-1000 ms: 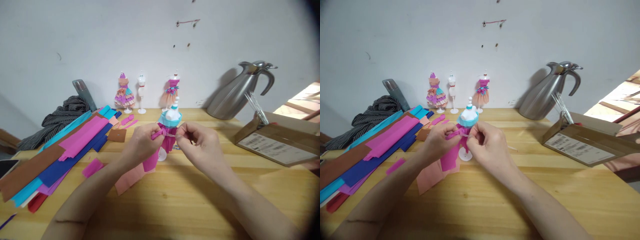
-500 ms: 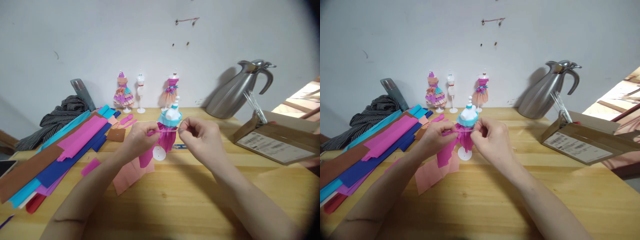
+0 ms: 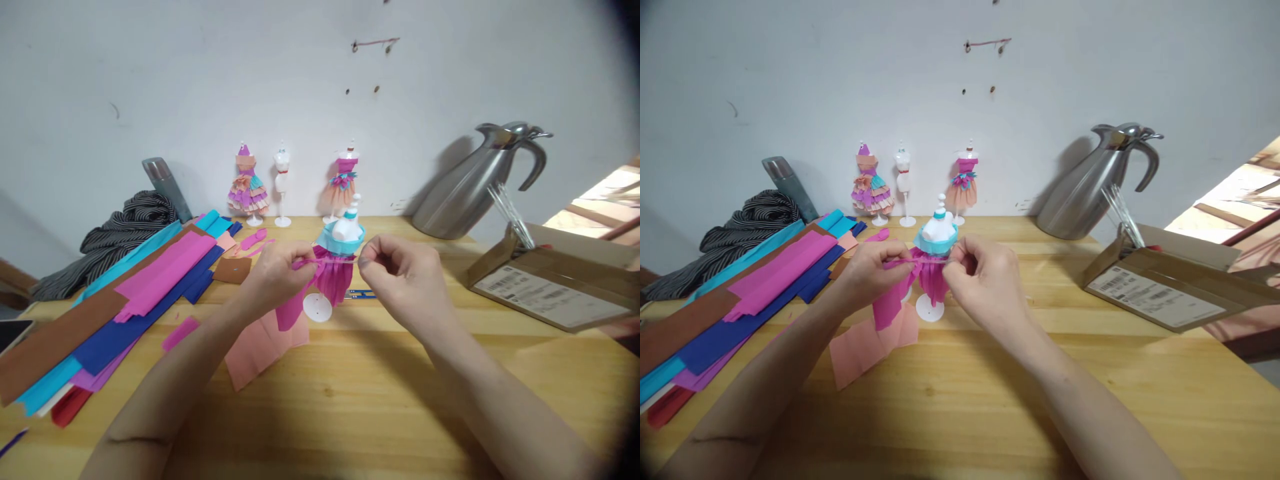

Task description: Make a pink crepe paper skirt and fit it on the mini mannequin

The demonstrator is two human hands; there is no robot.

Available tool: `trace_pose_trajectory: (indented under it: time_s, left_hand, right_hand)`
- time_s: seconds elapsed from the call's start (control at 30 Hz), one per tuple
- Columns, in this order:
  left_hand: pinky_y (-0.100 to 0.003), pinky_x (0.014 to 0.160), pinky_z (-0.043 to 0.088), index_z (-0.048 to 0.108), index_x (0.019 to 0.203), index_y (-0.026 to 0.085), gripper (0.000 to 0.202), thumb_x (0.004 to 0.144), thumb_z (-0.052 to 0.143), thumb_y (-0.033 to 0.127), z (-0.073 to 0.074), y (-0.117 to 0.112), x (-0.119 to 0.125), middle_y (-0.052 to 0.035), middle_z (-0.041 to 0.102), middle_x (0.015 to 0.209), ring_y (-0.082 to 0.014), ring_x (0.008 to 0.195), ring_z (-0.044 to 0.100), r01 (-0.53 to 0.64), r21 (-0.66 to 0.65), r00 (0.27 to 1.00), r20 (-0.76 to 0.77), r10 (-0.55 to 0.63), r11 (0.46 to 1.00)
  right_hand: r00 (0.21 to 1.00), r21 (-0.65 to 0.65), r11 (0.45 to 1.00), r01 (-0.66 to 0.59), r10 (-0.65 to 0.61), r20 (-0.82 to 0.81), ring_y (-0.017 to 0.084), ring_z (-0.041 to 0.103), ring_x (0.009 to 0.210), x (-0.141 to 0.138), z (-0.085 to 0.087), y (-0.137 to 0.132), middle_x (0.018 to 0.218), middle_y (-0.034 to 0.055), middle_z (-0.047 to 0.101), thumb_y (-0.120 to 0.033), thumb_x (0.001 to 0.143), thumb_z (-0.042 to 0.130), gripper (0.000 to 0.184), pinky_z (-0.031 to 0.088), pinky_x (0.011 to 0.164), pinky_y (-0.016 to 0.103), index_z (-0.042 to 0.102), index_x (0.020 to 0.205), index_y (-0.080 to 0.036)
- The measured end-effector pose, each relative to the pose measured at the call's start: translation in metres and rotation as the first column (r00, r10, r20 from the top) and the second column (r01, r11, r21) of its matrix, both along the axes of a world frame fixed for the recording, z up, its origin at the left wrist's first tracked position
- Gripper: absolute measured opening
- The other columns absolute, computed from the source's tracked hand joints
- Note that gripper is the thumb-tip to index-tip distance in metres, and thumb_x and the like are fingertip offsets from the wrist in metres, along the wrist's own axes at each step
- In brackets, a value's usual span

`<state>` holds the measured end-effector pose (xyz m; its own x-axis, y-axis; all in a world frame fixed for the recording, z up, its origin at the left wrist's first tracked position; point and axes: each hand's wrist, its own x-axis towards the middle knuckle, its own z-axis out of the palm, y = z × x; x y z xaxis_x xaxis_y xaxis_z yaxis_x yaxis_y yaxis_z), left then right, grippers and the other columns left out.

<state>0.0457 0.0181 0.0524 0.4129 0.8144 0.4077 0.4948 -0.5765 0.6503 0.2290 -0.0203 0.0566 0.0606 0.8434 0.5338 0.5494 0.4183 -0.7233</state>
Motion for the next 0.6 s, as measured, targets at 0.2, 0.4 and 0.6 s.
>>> trace_pose_trajectory:
  time_s: [0.2,0.4,0.6]
  left_hand:
    - [-0.023,0.054,0.03,0.053,0.059,0.016,0.012,0.071,0.055,0.017,0.009,-0.008,-0.001,0.0043,0.047,0.057,-0.0093,0.057,0.04,0.001,-0.046,0.998,-0.058,-0.004,0.999]
    - [-0.025,0.055,0.029,0.052,0.066,0.017,0.015,0.071,0.063,0.027,0.008,-0.015,0.006,0.0042,0.048,0.058,-0.0108,0.057,0.04,-0.136,0.001,0.986,-0.093,0.135,0.991]
    - [-0.026,0.057,0.027,0.051,0.063,0.017,0.02,0.08,0.057,0.025,-0.005,-0.011,0.01,0.0031,0.046,0.059,-0.0111,0.059,0.037,-0.114,0.148,0.988,-0.086,0.127,0.982]
  right_hand:
    - [0.999,0.006,1.0,-0.031,0.031,-0.016,0.008,0.034,0.045,0.0,0.002,-0.003,0.047,-0.0051,0.039,-0.019,0.066,0.05,0.013,0.027,0.045,0.024,0.046,0.054,-0.021]
    - [0.999,0.023,0.999,-0.034,0.033,0.009,0.008,0.034,0.044,-0.001,0.002,-0.004,0.047,-0.005,0.039,-0.017,0.065,0.05,0.013,0.026,0.044,0.024,0.045,0.054,-0.021]
    - [0.999,0.01,0.999,-0.042,0.042,0.015,0.008,0.035,0.045,-0.001,0.0,-0.004,0.047,-0.0049,0.041,-0.016,0.065,0.05,0.012,0.027,0.044,0.023,0.045,0.054,-0.02]
